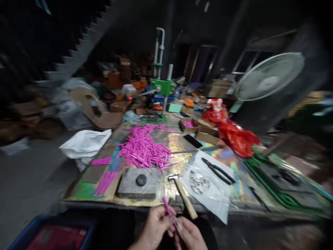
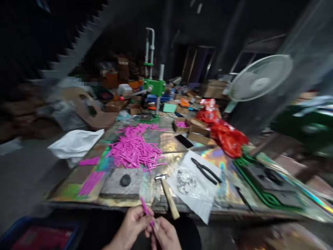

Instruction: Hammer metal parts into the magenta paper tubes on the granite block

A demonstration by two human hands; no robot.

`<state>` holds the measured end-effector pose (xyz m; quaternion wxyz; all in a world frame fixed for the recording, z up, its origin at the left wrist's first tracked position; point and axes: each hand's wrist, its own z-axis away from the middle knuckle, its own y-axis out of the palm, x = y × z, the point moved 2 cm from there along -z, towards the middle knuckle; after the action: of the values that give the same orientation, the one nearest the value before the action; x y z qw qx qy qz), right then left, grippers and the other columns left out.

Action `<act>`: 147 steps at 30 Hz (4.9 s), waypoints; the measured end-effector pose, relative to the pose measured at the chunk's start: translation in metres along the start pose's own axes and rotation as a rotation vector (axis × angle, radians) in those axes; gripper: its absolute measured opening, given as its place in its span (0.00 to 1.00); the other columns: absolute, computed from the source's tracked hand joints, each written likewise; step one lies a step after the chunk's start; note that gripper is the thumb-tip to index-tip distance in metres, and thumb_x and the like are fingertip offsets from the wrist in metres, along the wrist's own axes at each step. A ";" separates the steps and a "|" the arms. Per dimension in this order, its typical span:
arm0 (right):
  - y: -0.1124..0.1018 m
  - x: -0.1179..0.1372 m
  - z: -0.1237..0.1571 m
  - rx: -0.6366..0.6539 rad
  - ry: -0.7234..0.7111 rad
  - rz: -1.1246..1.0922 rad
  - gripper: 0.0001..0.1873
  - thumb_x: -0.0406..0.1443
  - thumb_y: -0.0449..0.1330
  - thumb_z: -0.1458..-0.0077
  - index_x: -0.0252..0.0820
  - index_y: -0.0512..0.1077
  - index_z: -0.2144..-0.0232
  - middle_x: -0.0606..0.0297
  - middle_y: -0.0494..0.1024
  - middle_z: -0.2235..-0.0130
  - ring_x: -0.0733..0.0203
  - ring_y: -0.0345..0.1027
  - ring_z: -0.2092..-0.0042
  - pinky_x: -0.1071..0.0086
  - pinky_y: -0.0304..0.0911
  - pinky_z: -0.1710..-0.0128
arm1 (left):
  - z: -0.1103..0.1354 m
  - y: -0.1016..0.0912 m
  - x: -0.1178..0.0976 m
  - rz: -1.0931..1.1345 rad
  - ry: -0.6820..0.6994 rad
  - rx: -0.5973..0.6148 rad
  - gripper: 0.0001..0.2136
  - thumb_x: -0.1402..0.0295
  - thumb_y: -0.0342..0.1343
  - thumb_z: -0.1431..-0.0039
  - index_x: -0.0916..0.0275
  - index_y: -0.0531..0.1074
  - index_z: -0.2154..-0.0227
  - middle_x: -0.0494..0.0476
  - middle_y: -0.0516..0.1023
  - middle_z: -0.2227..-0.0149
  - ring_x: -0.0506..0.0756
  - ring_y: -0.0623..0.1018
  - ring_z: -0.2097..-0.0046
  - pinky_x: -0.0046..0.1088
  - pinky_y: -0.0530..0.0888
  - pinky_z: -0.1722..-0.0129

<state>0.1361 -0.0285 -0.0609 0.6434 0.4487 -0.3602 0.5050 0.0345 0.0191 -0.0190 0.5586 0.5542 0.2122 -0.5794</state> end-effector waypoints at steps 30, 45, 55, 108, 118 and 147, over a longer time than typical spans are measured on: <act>-0.129 0.075 -0.071 -0.641 0.002 1.338 0.09 0.38 0.54 0.44 0.36 0.69 0.67 0.63 0.72 0.64 0.59 0.66 0.61 0.58 0.59 0.58 | 0.001 -0.004 -0.002 -0.087 0.014 -0.172 0.20 0.53 0.66 0.72 0.67 0.73 0.81 0.51 0.72 0.85 0.48 0.68 0.83 0.20 0.65 0.86; -0.082 0.079 -0.012 -0.447 -0.424 0.686 0.15 0.46 0.46 0.48 0.43 0.59 0.77 0.70 0.60 0.78 0.63 0.56 0.75 0.71 0.56 0.75 | 0.002 -0.006 -0.015 -0.021 -0.017 -0.085 0.15 0.58 0.63 0.61 0.67 0.72 0.78 0.52 0.74 0.81 0.46 0.69 0.81 0.20 0.66 0.80; 0.008 0.060 0.017 -0.075 -0.278 0.061 0.14 0.46 0.58 0.54 0.41 0.66 0.72 0.70 0.60 0.77 0.66 0.51 0.76 0.72 0.50 0.76 | 0.008 -0.006 -0.017 0.300 -0.077 -0.075 0.13 0.63 0.65 0.61 0.66 0.71 0.76 0.52 0.74 0.78 0.47 0.71 0.77 0.20 0.68 0.79; 0.017 0.042 0.019 -0.126 -0.210 -0.235 0.18 0.42 0.64 0.58 0.41 0.63 0.68 0.75 0.64 0.80 0.70 0.54 0.79 0.75 0.49 0.78 | 0.016 0.000 -0.014 0.221 0.004 -0.125 0.15 0.60 0.65 0.62 0.66 0.71 0.77 0.51 0.73 0.79 0.46 0.68 0.79 0.19 0.65 0.81; 0.016 0.034 0.010 -0.141 -0.219 -0.223 0.20 0.43 0.64 0.58 0.42 0.63 0.64 0.76 0.62 0.80 0.69 0.53 0.78 0.74 0.49 0.76 | 0.014 -0.004 -0.017 0.182 -0.022 -0.188 0.16 0.58 0.65 0.64 0.66 0.71 0.76 0.52 0.73 0.78 0.48 0.72 0.77 0.20 0.67 0.81; 0.001 0.020 0.010 -0.180 -0.073 -0.114 0.24 0.52 0.60 0.59 0.38 0.70 0.68 0.69 0.65 0.81 0.67 0.54 0.80 0.73 0.50 0.81 | -0.034 -0.089 -0.076 -0.288 0.534 -0.532 0.06 0.65 0.58 0.57 0.62 0.71 0.79 0.47 0.71 0.84 0.46 0.62 0.84 0.21 0.60 0.83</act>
<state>0.1399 -0.0317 -0.0388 0.6950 0.4272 -0.4012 0.4165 -0.0484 0.1048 0.0044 0.5210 0.4859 0.5678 -0.4124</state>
